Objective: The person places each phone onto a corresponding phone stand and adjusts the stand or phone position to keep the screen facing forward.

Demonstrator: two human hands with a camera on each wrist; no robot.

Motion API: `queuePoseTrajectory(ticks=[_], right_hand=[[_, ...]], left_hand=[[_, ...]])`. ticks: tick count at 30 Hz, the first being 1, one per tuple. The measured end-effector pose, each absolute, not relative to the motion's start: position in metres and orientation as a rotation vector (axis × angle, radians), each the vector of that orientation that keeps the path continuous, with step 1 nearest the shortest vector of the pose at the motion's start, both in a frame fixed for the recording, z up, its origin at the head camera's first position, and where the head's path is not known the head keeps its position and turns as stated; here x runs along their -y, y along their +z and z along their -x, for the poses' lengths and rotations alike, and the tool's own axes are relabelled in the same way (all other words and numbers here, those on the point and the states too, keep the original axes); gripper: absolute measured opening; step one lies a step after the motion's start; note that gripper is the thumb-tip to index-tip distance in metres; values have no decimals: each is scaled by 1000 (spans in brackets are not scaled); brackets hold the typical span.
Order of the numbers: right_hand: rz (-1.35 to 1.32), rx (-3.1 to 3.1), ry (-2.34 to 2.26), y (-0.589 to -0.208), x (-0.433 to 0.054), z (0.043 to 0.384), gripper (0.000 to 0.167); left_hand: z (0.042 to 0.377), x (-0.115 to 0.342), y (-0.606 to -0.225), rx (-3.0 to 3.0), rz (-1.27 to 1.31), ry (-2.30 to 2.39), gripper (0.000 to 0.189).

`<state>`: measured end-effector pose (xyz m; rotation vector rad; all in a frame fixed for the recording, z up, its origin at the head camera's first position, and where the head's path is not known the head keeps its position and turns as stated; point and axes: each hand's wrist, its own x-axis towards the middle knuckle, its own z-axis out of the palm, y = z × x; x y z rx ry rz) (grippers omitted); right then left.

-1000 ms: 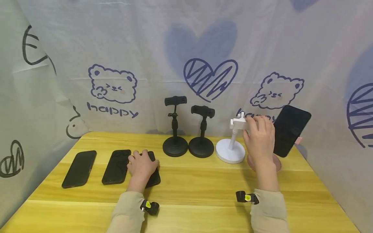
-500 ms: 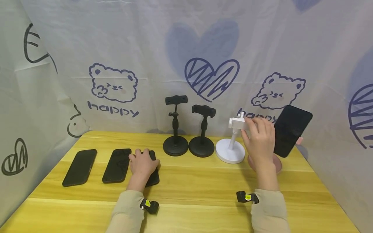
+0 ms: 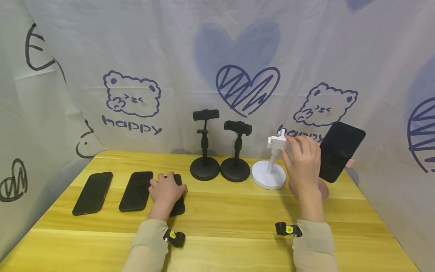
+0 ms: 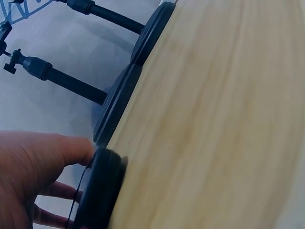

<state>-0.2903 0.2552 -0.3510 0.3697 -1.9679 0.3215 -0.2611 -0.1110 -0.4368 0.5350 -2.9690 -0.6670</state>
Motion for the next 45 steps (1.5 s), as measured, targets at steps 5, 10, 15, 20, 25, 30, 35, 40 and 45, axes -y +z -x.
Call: queuePoseTrajectory(ticks=[5, 10, 15, 20, 25, 30, 35, 40, 45], right_hand=[[-378, 1963, 322, -350, -255, 290, 38], [-384, 1958, 321, -351, -255, 291, 38], [-373, 1970, 328, -351, -255, 291, 38], [-366, 1977, 343, -350, -254, 291, 37], [-364, 1982, 346, -350, -254, 291, 37], [-362, 1998, 333, -351, -256, 291, 37], [-359, 2030, 308, -351, -257, 290, 37], [-357, 2035, 314, -351, -258, 290, 38], [-358, 2052, 300, -351, -258, 288, 38]], left_hand=[[264, 110, -437, 2955, -539, -665, 74], [266, 108, -437, 2936, -531, -700, 74], [268, 107, -431, 2894, -510, -726, 73], [267, 106, -424, 2844, -458, -731, 74], [265, 105, -420, 2824, -422, -714, 71], [263, 103, -416, 2805, -393, -702, 70], [261, 101, -410, 2783, -387, -708, 69], [259, 101, -405, 2777, -380, -718, 69], [257, 102, -401, 2775, -381, -726, 68]])
